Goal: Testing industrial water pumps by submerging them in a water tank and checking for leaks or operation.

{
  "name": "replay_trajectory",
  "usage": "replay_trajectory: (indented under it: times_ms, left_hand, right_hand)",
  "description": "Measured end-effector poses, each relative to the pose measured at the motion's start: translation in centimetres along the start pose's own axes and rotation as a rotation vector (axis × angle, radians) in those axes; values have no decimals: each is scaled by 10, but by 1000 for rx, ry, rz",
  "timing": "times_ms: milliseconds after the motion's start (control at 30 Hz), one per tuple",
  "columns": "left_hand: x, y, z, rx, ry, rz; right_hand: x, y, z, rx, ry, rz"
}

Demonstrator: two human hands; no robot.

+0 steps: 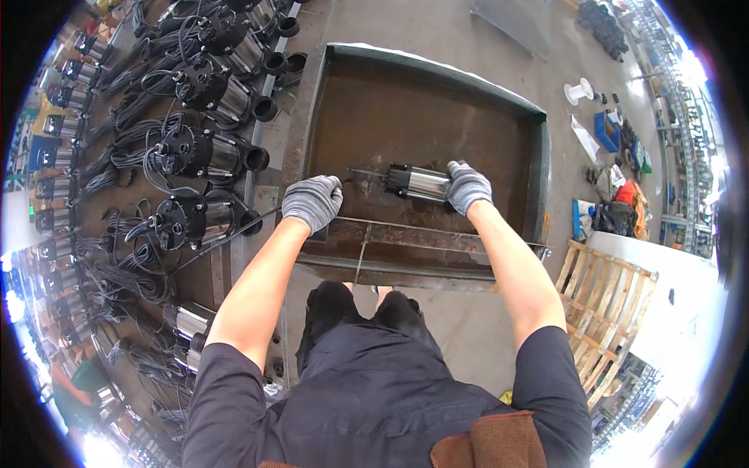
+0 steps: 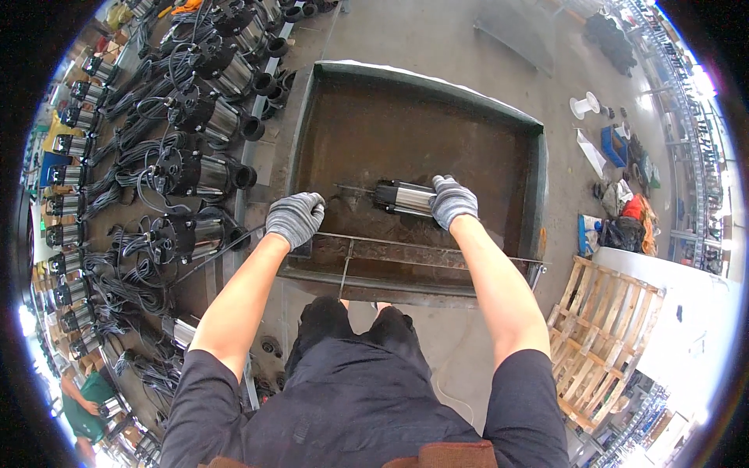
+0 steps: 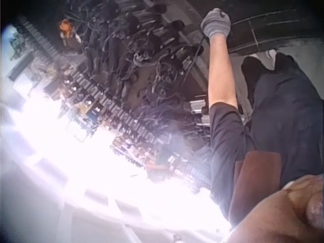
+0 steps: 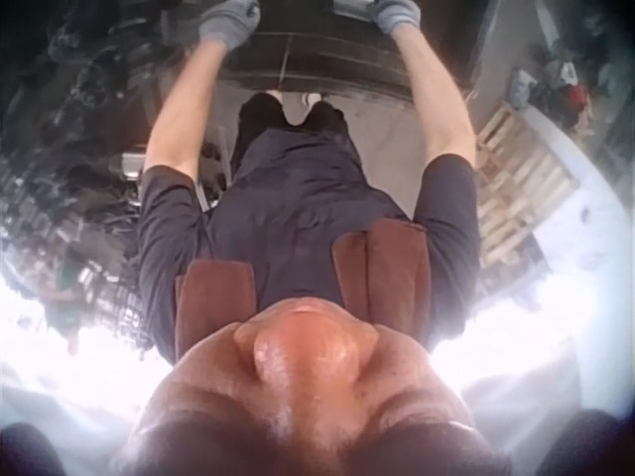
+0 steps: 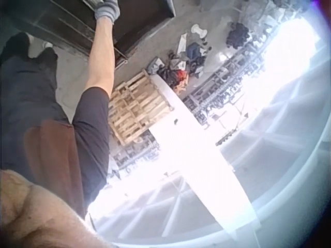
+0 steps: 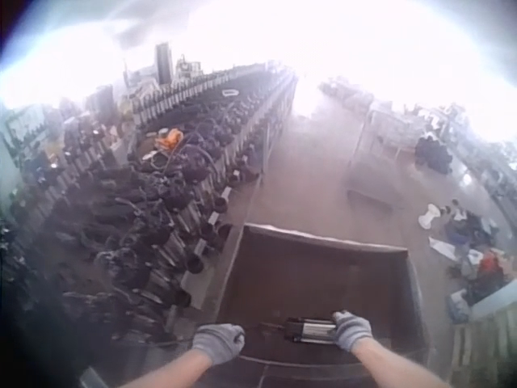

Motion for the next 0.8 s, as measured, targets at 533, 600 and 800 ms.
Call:
replay_trajectory:
  times_ms: [533,600,800]
  left_hand:
    - [-7,-9,2,-62,-40,-214]
    - [-16,-9,3,-53,-58,-253]
    - [-13,-10,3,-60,-77,-283]
  right_hand:
    - [-16,-15,38,38,-67,-42]
    - [-14,1,20,223,-196,-60]
    - [72,65,-26,563,-392,-17]
Point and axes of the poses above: each hand's wrist, its own y-axis away from the middle knuckle, its own z-axis out of the palm, x = y × z, the point moved 10 cm from there along -y, towards the middle knuckle, and after that the axes turned 7 degrees about -z, right-handed, at the moved point
